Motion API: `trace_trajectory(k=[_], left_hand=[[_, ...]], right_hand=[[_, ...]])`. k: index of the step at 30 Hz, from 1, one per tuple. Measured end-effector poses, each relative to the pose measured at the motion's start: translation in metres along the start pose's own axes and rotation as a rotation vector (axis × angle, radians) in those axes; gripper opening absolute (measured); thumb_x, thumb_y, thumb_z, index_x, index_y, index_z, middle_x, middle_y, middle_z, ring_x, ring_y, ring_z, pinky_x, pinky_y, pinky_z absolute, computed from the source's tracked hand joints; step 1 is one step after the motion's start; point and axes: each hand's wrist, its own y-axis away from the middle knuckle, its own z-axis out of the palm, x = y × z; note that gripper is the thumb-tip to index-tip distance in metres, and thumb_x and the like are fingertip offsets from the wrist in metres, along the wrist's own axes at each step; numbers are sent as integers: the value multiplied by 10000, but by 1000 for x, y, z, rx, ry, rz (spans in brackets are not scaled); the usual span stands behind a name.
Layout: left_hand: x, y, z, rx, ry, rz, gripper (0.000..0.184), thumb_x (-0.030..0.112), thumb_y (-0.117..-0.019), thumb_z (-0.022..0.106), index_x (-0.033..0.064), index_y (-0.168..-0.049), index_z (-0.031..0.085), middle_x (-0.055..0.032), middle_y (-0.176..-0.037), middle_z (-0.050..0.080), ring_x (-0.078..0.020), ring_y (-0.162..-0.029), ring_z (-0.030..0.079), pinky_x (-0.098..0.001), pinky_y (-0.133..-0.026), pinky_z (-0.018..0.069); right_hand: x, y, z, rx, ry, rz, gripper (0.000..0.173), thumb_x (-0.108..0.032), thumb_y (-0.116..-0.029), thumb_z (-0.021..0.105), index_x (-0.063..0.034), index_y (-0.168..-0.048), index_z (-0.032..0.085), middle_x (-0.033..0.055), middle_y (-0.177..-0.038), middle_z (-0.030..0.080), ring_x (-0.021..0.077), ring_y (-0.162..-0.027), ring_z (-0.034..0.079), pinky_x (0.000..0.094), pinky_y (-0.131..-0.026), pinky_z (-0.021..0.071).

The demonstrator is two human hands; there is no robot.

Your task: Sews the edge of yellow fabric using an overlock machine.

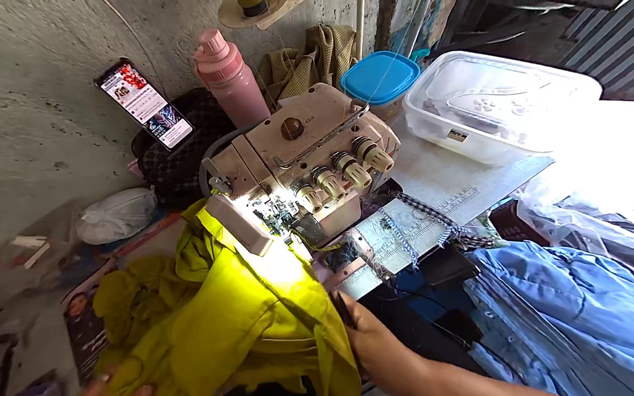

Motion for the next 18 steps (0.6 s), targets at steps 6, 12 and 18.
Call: trace_trajectory(k=[6, 12, 18], left_hand=[[37, -72, 15, 366, -503, 311, 415, 209, -975, 608, -56, -1293, 611, -370, -1307, 581, -650, -1206, 503, -837, -937, 287], [117, -60, 135, 332, -325, 747, 379, 368, -1072, 433, 152, -1140, 737, -109, -1169, 711, -267, -1109, 633, -399, -921, 480], [100, -80, 158, 332, -324, 680, 323, 311, -969, 514, 183, -1062, 795, -45, -1164, 747, -213, -1121, 663, -333, -941, 506]], right_hand=[[36, -24, -28, 150, 503, -244, 240, -222, -1042, 547, -3, -1137, 578, 27, -958, 645, 16, -870, 627, 213, -814, 532], [22, -1, -25, 127, 641, -422, 252, -239, -1073, 510, -17, -1074, 630, 11, -844, 675, -25, -762, 637, 151, -715, 534], [24, -2, -30, 109, 641, -407, 247, -256, -1072, 518, -25, -1033, 600, 4, -752, 602, -24, -663, 566, 132, -633, 476]])
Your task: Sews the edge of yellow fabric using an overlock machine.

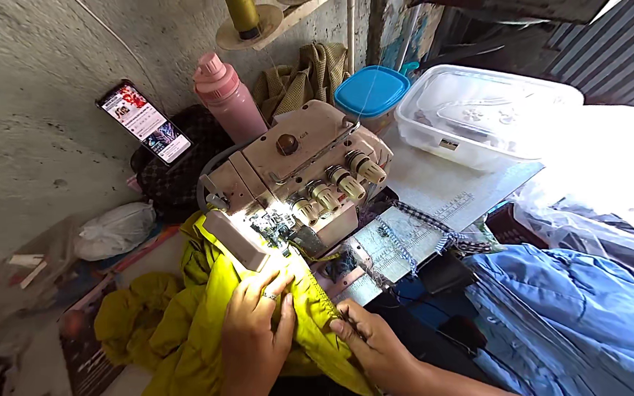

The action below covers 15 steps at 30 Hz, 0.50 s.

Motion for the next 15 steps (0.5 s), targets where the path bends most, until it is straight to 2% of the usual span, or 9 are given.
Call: trace_trajectory(k=[4, 7, 10, 12, 15], left_hand=[[-8, -5, -2, -23, 20, -9, 322, 263, -954, 520, 175, -1096, 795, -61, -1196, 736, -199, -1152, 648, -307, -970, 492], [-17, -15, -1, -49, 6, -38, 350, 240, -940, 495, 160, -1099, 796, -52, -1218, 734, -209, -1152, 655, -334, -969, 501], [-33, -27, 1, -61, 21, -76, 347, 243, -941, 495, 134, -1070, 799, -83, -1217, 732, -247, -1178, 659, -385, -992, 509], [-44, -35, 3, -48, 52, -88, 324, 252, -931, 529, 84, -1004, 796, -115, -1151, 748, -261, -1166, 675, -410, -1010, 513], [-54, -45, 3, -58, 91, -98, 298, 251, -905, 570, 50, -964, 782, -125, -1054, 762, -225, -1092, 696, -385, -974, 515]], right_hand=[[0, -9, 4, 11, 1, -11, 255, -271, -1075, 509, -36, -1028, 597, -13, -743, 574, -34, -651, 537, 117, -625, 455], [-6, -27, 2, -10, 28, 13, 250, -252, -1070, 505, -25, -1039, 603, -5, -733, 552, -5, -637, 514, 146, -614, 441], [-10, -44, 3, -32, 31, 45, 258, -256, -1067, 507, -18, -1028, 596, -6, -724, 521, 10, -628, 484, 170, -608, 421], [-10, -51, 4, -25, -8, 63, 259, -260, -1064, 514, -20, -1029, 606, -18, -745, 530, -6, -651, 495, 159, -628, 430], [-9, -53, 4, -26, -94, 84, 216, -232, -1054, 525, -34, -1015, 602, -39, -786, 537, -35, -693, 508, 133, -662, 435]])
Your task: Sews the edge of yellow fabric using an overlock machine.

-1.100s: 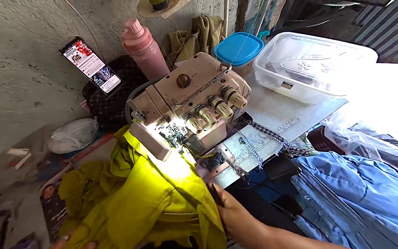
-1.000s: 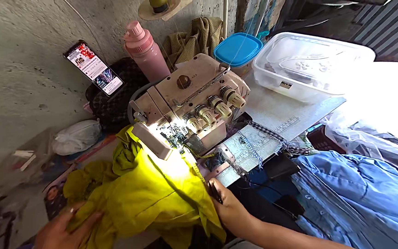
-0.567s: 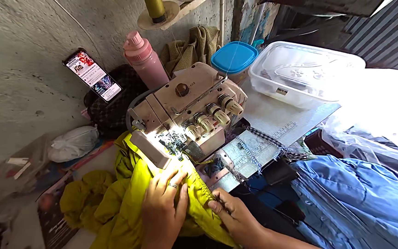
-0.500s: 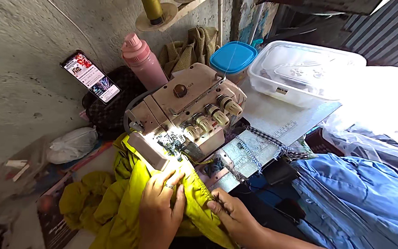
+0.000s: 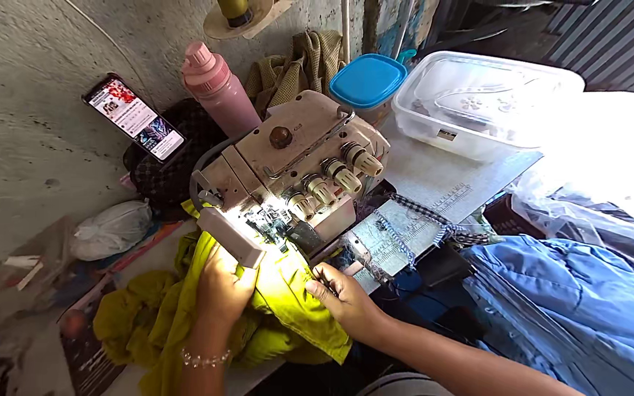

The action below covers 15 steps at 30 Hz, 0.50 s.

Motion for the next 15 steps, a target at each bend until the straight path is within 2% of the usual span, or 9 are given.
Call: trace_trajectory(k=[2, 4, 5, 6, 8, 9, 11, 13, 15], left_hand=[[1, 2, -4, 6, -15, -13, 308, 255, -910, 581, 35, -1006, 775, -144, -1091, 749, -227, -1093, 695, -368, -970, 525], [16, 16, -11, 91, -58, -19, 350, 244, -943, 570, -45, -1052, 735, -239, -1159, 702, -336, -1118, 674, -440, -973, 528], [28, 28, -16, 145, -40, -31, 344, 234, -968, 559, -75, -1016, 704, -261, -1114, 688, -364, -1083, 660, -470, -945, 521], [40, 43, -21, 168, 4, -61, 342, 252, -1009, 539, -59, -965, 676, -220, -1007, 678, -319, -999, 647, -445, -884, 510], [62, 78, -22, 64, 143, -162, 451, 399, -1054, 495, 23, -901, 692, -77, -864, 698, -123, -850, 672, -296, -778, 553], [71, 93, -14, -27, 246, -215, 514, 458, -1039, 500, 8, -932, 725, -70, -866, 725, -101, -828, 688, -287, -763, 569], [79, 118, 12, -89, 405, -319, 586, 542, -969, 573, -25, -964, 721, -55, -843, 722, -59, -798, 677, -249, -749, 566], [80, 131, 29, -17, 525, -383, 388, 393, -917, 693, 6, -919, 724, -6, -822, 697, 5, -797, 636, -173, -759, 530], [82, 133, 27, 26, 676, -430, 187, 213, -917, 695, 28, -914, 717, 39, -859, 693, 41, -847, 638, -143, -792, 536]], right_hand=[[3, 6, 0, -6, -96, 22, 162, -203, -1044, 533, -57, -996, 582, -67, -823, 530, -62, -739, 509, 119, -701, 436], [4, 14, -4, -9, -201, 75, 114, -162, -1036, 534, -66, -1011, 592, -82, -884, 567, -71, -813, 550, 126, -771, 473], [2, 17, -6, -9, -262, 123, 104, -144, -1037, 526, -71, -1037, 600, -85, -907, 593, -63, -837, 579, 141, -795, 499], [-1, 19, -9, -12, -322, 190, 107, -136, -1047, 509, -85, -1065, 601, -94, -912, 618, -58, -834, 606, 152, -789, 522], [-7, 21, -12, -35, -403, 326, 120, -149, -1068, 475, -130, -1103, 588, -116, -874, 645, -59, -753, 617, 139, -679, 518], [-7, 20, -13, -42, -417, 367, 119, -157, -1069, 473, -148, -1106, 586, -122, -847, 646, -66, -687, 599, 121, -594, 485], [-5, 20, -15, -65, -436, 396, 120, -150, -1062, 489, -157, -1122, 592, -119, -856, 659, -63, -649, 589, 115, -543, 462], [-2, 21, -16, -77, -452, 392, 134, -130, -1047, 498, -162, -1114, 610, -118, -849, 661, -68, -585, 547, 105, -483, 419], [0, 24, -15, -93, -479, 385, 165, -100, -1038, 484, -163, -1114, 616, -116, -850, 663, -69, -535, 500, 106, -453, 388]])
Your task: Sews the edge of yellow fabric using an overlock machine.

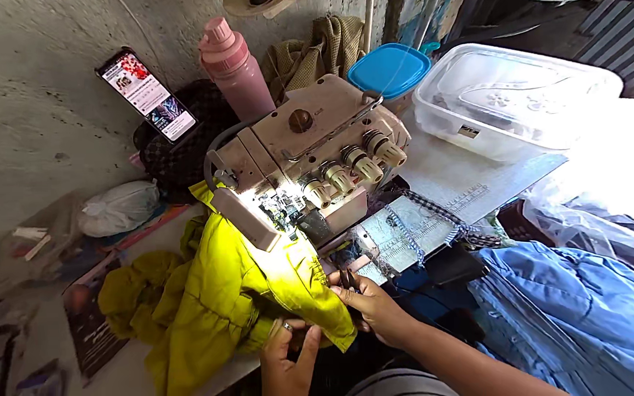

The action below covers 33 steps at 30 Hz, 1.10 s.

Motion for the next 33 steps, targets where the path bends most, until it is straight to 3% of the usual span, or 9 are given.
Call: trace_trajectory(k=[5, 9, 12, 14, 16, 18, 23, 29, 33], left_hand=[[17, -4, -19, -91, 338, -87, 159, 164, -1033, 510, 133, -1161, 600, 154, -1058, 706, 38, -1006, 663, -199, -914, 555], [22, -21, -34, -85, 301, -17, 100, 233, -1042, 499, 204, -1072, 590, 174, -967, 675, 56, -914, 649, -153, -822, 551], [17, -35, -50, 10, -38, 136, 121, 243, -1025, 528, 166, -990, 615, 135, -986, 655, 66, -943, 613, -136, -830, 520], [8, -43, -76, 128, -453, 222, 317, 350, -991, 617, 51, -1084, 662, -112, -1273, 657, -228, -1233, 589, -433, -1006, 483], [-5, -49, -101, 181, -767, 120, 763, 486, -856, 726, -69, -1352, 559, -352, -1445, 494, -591, -1341, 432, -778, -1030, 299], [-18, -47, -116, 127, -892, -154, 988, 471, -773, 815, -70, -1500, 421, -373, -1435, 496, -635, -1324, 431, -828, -1063, 183], [6, -38, -173, 107, -724, -207, 584, 192, -878, 767, -172, -1283, 558, -421, -1150, 621, -598, -1095, 602, -771, -930, 421], [26, -91, -157, 201, -947, 47, 662, 95, -804, 740, -70, -1407, 523, -393, -1422, 483, -663, -1307, 406, -858, -977, 227], [58, -71, -76, 181, -846, 534, 289, 298, -1038, 469, 129, -1132, 684, -153, -1264, 663, -346, -1226, 574, -537, -1010, 389]], right_hand=[[9, 3, 2, -47, 58, -147, 151, -91, -976, 585, -142, -1113, 623, -141, -896, 655, -95, -569, 479, 94, -501, 404], [26, -1, 6, -27, 270, -318, 125, -194, -997, 632, -72, -1025, 644, -85, -927, 670, -50, -878, 634, 167, -821, 537], [32, 0, 5, -17, 417, -347, 201, -250, -1035, 579, -54, -1013, 618, -51, -879, 625, -50, -819, 598, 147, -763, 505], [31, 5, 6, 16, 467, -383, 206, -232, -1052, 545, -36, -1022, 604, -33, -868, 621, -44, -803, 593, 146, -752, 503], [30, 10, 9, 53, 490, -415, 198, -218, -1057, 536, -30, -1036, 597, -30, -866, 630, -45, -799, 603, 141, -754, 512], [30, 12, 10, 70, 475, -396, 172, -198, -1052, 541, -35, -1053, 599, -37, -863, 637, -47, -790, 609, 140, -744, 515], [19, 23, 20, 31, 307, -314, 128, -165, -1044, 546, -49, -1071, 594, -51, -911, 653, -35, -839, 634, 169, -783, 541], [41, 3, 5, 131, 412, -322, 170, -200, -1034, 552, -39, -1048, 609, -32, -875, 633, -27, -798, 610, 170, -756, 521], [39, 16, 7, 127, 453, -399, 165, -201, -1039, 559, -42, -1029, 603, -42, -832, 631, -52, -751, 601, 137, -706, 514]])
